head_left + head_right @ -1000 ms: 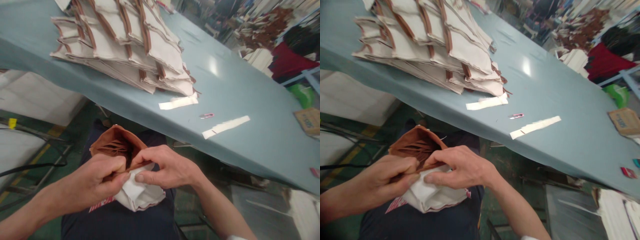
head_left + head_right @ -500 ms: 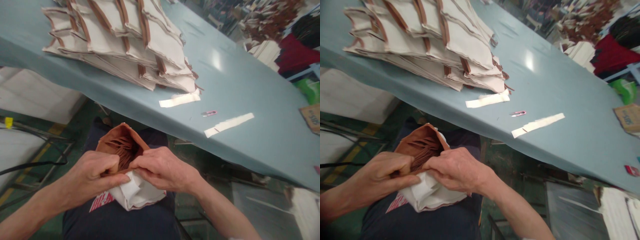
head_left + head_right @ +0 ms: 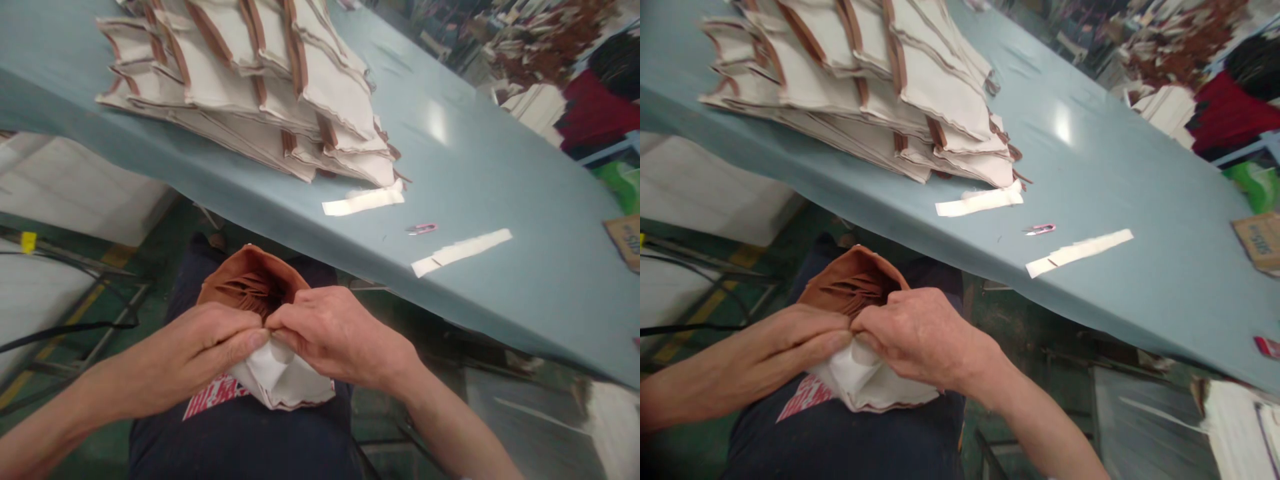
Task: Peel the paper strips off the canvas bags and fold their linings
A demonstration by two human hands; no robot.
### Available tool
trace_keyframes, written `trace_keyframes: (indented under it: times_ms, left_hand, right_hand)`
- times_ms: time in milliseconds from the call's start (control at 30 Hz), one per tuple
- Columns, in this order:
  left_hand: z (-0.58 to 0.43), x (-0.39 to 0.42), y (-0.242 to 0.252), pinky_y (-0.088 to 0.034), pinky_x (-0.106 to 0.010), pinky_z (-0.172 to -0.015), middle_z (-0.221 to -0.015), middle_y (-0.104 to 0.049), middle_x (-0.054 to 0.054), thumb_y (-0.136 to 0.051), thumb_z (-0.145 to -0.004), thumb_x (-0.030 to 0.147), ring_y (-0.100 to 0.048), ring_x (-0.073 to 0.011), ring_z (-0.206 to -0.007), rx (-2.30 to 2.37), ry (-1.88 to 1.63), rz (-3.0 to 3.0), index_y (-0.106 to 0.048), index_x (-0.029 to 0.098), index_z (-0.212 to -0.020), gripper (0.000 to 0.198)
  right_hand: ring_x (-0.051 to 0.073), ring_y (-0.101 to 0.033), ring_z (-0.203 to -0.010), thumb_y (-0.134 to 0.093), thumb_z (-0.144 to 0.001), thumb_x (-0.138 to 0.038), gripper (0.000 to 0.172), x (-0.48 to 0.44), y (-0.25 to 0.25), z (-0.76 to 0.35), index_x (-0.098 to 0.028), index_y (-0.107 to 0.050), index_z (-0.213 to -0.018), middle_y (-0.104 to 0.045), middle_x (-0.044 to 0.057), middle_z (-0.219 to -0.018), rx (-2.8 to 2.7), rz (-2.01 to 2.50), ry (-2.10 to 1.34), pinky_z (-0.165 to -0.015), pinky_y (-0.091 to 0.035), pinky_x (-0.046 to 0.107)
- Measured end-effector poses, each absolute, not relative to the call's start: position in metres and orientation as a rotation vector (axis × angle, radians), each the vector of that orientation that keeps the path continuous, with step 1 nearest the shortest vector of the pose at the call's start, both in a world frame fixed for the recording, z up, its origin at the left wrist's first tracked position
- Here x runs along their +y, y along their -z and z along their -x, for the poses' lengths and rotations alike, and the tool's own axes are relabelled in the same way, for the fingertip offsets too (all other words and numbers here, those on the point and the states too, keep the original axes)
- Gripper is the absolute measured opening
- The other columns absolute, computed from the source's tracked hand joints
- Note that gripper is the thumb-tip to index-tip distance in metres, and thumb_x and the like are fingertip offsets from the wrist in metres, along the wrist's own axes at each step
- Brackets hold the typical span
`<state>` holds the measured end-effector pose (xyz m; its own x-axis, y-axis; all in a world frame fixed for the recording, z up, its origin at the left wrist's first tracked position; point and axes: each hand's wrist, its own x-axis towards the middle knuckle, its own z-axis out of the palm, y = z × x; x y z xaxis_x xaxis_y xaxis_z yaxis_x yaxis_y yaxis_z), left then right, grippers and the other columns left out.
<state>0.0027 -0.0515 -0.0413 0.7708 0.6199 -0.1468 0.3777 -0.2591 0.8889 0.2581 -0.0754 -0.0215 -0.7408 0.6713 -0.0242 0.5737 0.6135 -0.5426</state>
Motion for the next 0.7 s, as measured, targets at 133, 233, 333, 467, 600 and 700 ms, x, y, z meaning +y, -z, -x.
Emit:
trace_keyframes:
  times_ms: [133, 233, 333, 467, 600, 700]
  left_hand:
    - [-0.002, -0.059, 0.051, -0.033, -0.024, -0.051, -0.058, -0.050, 0.007, -0.049, -0.110, 0.026, -0.050, -0.0104, -0.052, 0.680, -0.277, -1.883, -0.043, 0.023, -0.065, 0.045]
    - [-0.005, -0.066, 0.055, -0.027, -0.027, -0.053, -0.055, -0.048, 0.008, -0.051, -0.104, 0.013, -0.046, -0.0077, -0.049, 0.715, -0.507, -2.077, -0.044, 0.021, -0.064, 0.041]
    - [-0.008, -0.070, 0.054, -0.027, -0.028, -0.056, -0.059, -0.051, 0.008, -0.052, -0.105, 0.012, -0.048, -0.0079, -0.052, 0.763, -0.581, -2.092, -0.048, 0.021, -0.067, 0.039]
    - [-0.010, -0.070, 0.048, -0.027, -0.029, -0.059, -0.064, -0.051, 0.007, -0.055, -0.104, 0.017, -0.047, -0.0108, -0.059, 0.830, -0.453, -1.860, -0.045, 0.023, -0.070, 0.036]
    - [-0.012, -0.076, 0.042, -0.019, -0.031, -0.056, -0.059, -0.034, 0.010, -0.061, -0.087, 0.011, -0.033, -0.0095, -0.055, 0.751, -0.491, -1.462, -0.037, 0.024, -0.065, 0.036]
    - [-0.017, -0.083, 0.043, -0.017, -0.030, -0.051, -0.057, -0.025, 0.011, -0.061, -0.079, 0.009, -0.023, -0.0077, -0.052, 0.720, -0.545, -1.337, -0.028, 0.026, -0.062, 0.041]
  right_hand:
    - [0.020, -0.071, -0.087, -0.064, -0.114, -0.012, 0.013, -0.081, 0.014, -0.254, -0.018, -0.074, -0.107, -0.082, 0.005, -0.094, -2.733, 1.001, -0.764, -0.079, -0.047, 0.034]
    - [0.021, -0.071, -0.088, -0.070, -0.110, -0.010, 0.010, -0.085, 0.010, -0.251, -0.018, -0.075, -0.104, -0.083, 0.005, -0.095, -2.738, 0.969, -0.707, -0.079, -0.047, 0.035]
    - [0.022, -0.068, -0.081, -0.073, -0.108, -0.008, 0.013, -0.087, 0.008, -0.251, -0.018, -0.075, -0.101, -0.081, 0.003, -0.088, -2.652, 1.013, -0.592, -0.078, -0.047, 0.037]
    - [0.021, -0.062, -0.075, -0.061, -0.110, -0.002, 0.029, -0.091, 0.009, -0.248, -0.020, -0.073, -0.091, -0.075, 0.001, -0.078, -2.551, 1.013, -0.529, -0.079, -0.046, 0.038]
    - [0.021, -0.066, -0.075, -0.053, -0.115, -0.005, 0.032, -0.091, 0.008, -0.243, -0.022, -0.070, -0.093, -0.075, 0.000, -0.078, -2.476, 0.958, -0.572, -0.080, -0.049, 0.037]
    - [0.018, -0.076, -0.082, -0.057, -0.115, -0.008, 0.025, -0.085, 0.006, -0.246, -0.026, -0.070, -0.104, -0.082, -0.001, -0.088, -2.450, 0.877, -0.611, -0.084, -0.057, 0.032]
